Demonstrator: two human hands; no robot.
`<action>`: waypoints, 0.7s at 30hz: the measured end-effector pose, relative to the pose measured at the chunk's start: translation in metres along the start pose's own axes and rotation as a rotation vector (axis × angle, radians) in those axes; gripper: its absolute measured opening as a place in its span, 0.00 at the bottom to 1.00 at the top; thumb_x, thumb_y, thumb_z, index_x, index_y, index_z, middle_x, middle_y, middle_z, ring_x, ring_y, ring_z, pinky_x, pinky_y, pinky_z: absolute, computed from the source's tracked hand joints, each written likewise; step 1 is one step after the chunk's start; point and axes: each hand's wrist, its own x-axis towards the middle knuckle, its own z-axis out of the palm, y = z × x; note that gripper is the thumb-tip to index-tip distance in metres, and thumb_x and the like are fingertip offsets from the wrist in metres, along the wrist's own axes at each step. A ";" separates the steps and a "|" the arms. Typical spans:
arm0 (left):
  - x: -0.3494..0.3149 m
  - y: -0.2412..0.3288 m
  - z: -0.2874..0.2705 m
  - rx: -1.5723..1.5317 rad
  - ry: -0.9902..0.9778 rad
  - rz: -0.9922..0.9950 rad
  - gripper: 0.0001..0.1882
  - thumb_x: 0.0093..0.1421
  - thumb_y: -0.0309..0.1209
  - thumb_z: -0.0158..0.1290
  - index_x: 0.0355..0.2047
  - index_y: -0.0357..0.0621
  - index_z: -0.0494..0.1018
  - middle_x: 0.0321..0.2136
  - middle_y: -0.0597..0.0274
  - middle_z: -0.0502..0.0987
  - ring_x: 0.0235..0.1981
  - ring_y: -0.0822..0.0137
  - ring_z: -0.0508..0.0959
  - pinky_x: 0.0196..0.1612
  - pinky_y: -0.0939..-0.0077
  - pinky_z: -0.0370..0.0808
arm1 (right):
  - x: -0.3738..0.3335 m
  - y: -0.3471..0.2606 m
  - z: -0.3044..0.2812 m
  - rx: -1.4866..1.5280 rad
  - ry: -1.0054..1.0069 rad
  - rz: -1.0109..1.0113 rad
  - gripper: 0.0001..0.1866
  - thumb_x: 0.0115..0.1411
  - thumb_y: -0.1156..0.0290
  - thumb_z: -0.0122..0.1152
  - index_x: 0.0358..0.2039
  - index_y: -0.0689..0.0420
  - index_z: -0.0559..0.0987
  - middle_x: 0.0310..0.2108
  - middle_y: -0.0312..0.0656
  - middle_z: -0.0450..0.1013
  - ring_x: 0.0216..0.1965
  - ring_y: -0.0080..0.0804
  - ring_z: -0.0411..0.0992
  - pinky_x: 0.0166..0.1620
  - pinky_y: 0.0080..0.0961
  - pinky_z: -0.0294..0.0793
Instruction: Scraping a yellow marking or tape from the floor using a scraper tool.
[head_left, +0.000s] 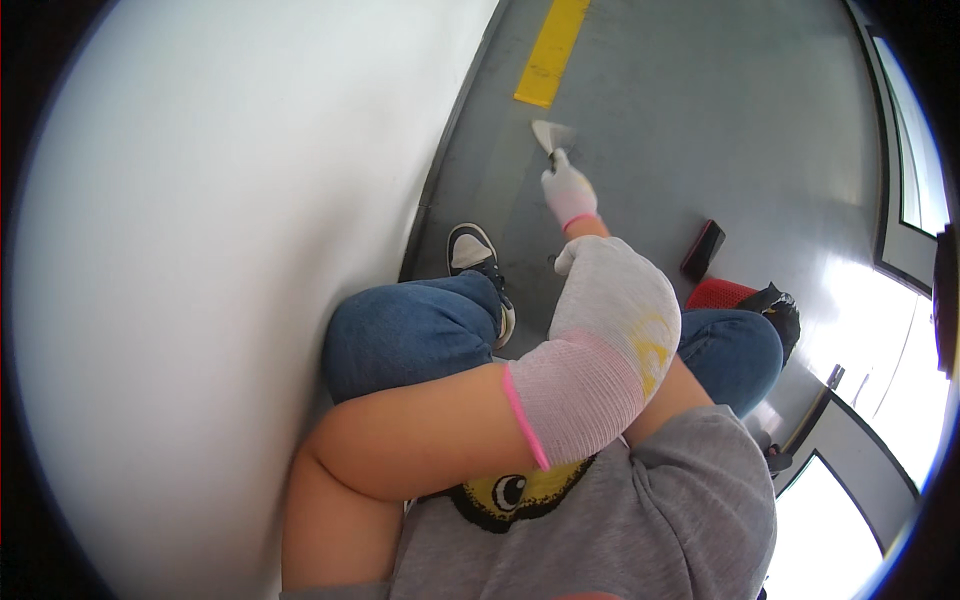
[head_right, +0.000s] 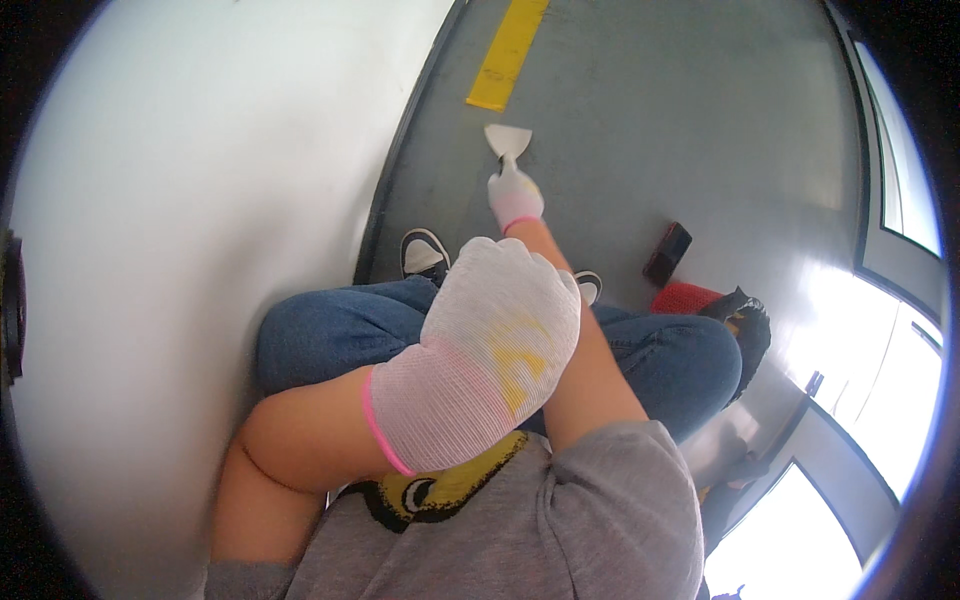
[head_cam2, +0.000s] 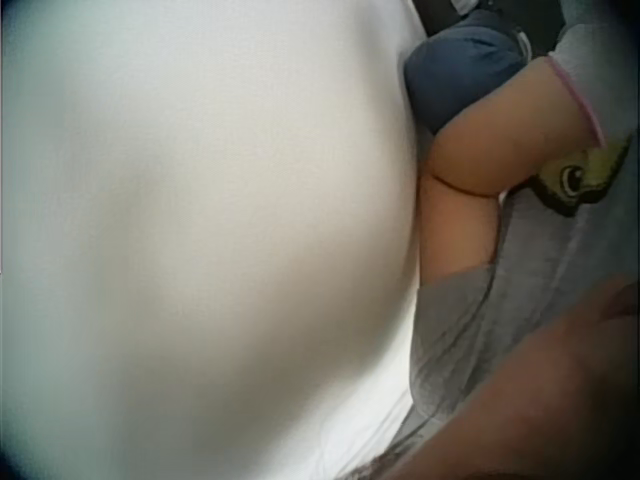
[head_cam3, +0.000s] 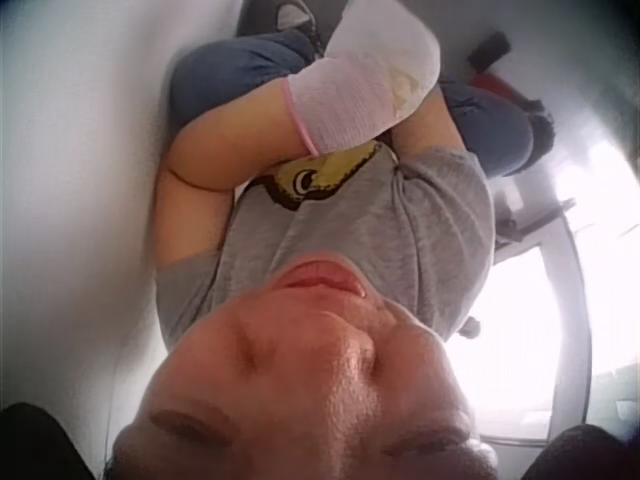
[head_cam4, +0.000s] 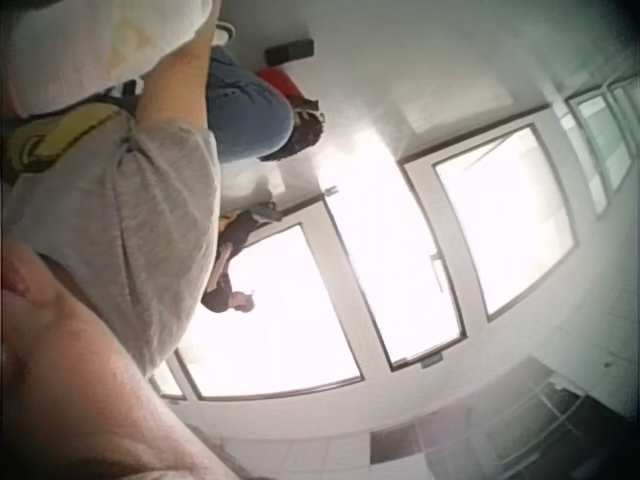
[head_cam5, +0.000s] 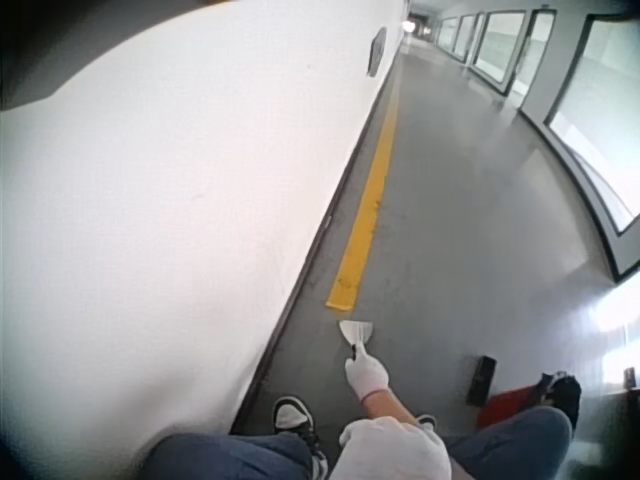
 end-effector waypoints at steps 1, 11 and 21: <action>-0.010 -0.008 -0.012 -0.007 -0.008 0.115 0.16 0.52 0.35 0.53 0.42 0.45 0.69 0.34 0.57 0.72 0.37 0.66 0.73 0.43 0.70 0.68 | 0.016 0.003 -0.006 -0.054 0.041 -0.029 0.24 0.52 0.64 0.44 0.52 0.50 0.63 0.35 0.52 0.72 0.38 0.48 0.71 0.40 0.41 0.68; -0.022 -0.020 -0.019 -0.041 -0.016 0.187 0.20 0.51 0.40 0.53 0.44 0.49 0.69 0.38 0.59 0.71 0.41 0.66 0.71 0.46 0.67 0.64 | 0.016 0.026 -0.026 -0.085 -0.066 -0.169 0.25 0.50 0.66 0.44 0.51 0.55 0.65 0.42 0.51 0.69 0.44 0.46 0.68 0.46 0.38 0.65; -0.017 -0.018 -0.027 -0.021 0.041 0.237 0.18 0.49 0.39 0.54 0.39 0.46 0.71 0.33 0.61 0.73 0.37 0.67 0.73 0.40 0.68 0.67 | 0.062 0.020 -0.029 -0.127 -0.071 -0.081 0.24 0.51 0.67 0.43 0.51 0.53 0.64 0.41 0.50 0.70 0.44 0.45 0.68 0.46 0.37 0.66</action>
